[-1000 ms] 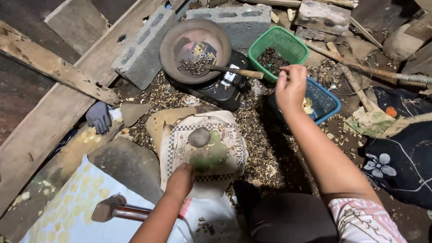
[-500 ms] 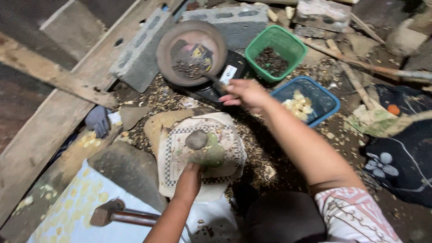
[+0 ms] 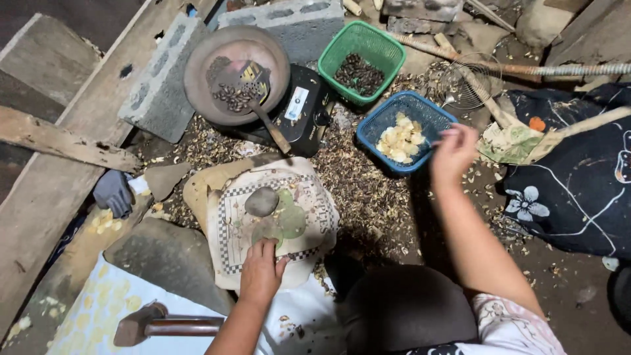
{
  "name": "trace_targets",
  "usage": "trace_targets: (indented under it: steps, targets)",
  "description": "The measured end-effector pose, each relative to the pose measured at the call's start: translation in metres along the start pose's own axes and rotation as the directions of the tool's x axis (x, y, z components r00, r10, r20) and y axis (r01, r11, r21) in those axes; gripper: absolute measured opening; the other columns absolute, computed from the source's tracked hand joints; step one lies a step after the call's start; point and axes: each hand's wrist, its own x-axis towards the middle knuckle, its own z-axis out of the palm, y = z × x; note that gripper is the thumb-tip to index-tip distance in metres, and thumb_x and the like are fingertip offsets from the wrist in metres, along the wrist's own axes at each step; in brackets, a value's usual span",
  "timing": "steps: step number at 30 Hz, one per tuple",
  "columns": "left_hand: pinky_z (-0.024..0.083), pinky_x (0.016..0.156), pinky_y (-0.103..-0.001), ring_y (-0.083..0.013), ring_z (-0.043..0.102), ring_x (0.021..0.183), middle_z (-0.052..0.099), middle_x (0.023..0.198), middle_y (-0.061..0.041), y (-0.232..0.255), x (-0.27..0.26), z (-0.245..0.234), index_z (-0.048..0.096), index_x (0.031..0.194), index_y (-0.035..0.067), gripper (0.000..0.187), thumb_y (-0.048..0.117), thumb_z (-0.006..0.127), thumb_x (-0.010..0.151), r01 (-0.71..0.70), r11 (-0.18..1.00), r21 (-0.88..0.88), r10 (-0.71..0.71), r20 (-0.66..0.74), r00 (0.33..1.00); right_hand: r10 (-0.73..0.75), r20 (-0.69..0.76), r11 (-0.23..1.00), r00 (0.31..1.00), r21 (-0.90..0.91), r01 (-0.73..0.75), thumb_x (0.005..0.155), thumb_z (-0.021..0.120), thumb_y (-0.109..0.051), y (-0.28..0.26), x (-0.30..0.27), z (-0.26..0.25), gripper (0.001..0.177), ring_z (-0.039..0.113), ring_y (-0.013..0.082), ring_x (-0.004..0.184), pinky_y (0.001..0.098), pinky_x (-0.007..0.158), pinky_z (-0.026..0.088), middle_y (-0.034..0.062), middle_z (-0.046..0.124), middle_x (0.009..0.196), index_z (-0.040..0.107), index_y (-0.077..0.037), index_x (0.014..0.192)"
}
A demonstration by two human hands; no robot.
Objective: The person flattens round slices of a light-colored vegetable on a white sheet using a hammer. They also stir dark beans in a pan on a portable stove and grind green items on a stone slab with a stone pestle.
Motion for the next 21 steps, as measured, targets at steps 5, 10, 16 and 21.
trace_targets:
  steps: [5,10,16,21]
  targets:
    - [0.049,0.095,-0.042,-0.0323,0.059,0.109,0.06,0.123,-0.011,0.001,-0.006,0.014,0.058,0.126,0.01,0.049,0.032,0.073,0.086,-0.025,0.999,0.04,0.024,0.006,1.0,0.597,-0.094,0.789,0.797,0.25,-0.562,0.105,0.046,-0.007,0.173,0.036,-0.039,0.013,0.058,0.0104,0.059,0.024,0.051,0.052,0.0016,0.063,0.08,0.059,-0.01,0.105]
    - [0.049,0.097,-0.04,-0.0305,0.059,0.111,0.058,0.126,-0.009,0.009,-0.016,0.012,0.059,0.124,0.01,0.044,0.025,0.073,0.084,0.016,1.0,0.002,-0.016,-0.011,1.0,0.768,0.363,0.577,0.528,-0.033,-0.816,0.109,0.052,-0.02,0.206,0.029,-0.004,0.021,0.06,0.0105,0.07,0.0246,0.061,0.054,0.0005,0.065,0.087,0.066,-0.016,0.124]
    - [0.043,0.108,-0.046,-0.0381,0.051,0.129,0.043,0.151,-0.019,0.01,-0.032,0.018,0.052,0.14,0.009,0.058,0.024,0.068,0.086,0.041,0.999,0.0,-0.041,-0.025,0.999,0.669,0.519,0.685,0.533,-0.15,-0.713,0.108,0.053,-0.014,0.236,0.056,0.003,0.018,0.054,0.017,0.06,0.0303,0.054,0.048,0.0062,0.065,0.082,0.069,-0.01,0.115]
    - [0.043,0.108,-0.048,-0.0404,0.049,0.132,0.043,0.15,-0.02,0.021,-0.039,0.018,0.053,0.138,0.009,0.057,0.019,0.067,0.084,0.043,0.998,-0.034,-0.045,-0.06,0.997,0.543,0.54,0.827,0.643,-0.209,-0.522,0.104,0.053,-0.008,0.202,0.053,0.036,0.044,0.056,0.0161,0.06,0.0286,0.052,0.046,0.0056,0.065,0.09,0.058,-0.017,0.147]
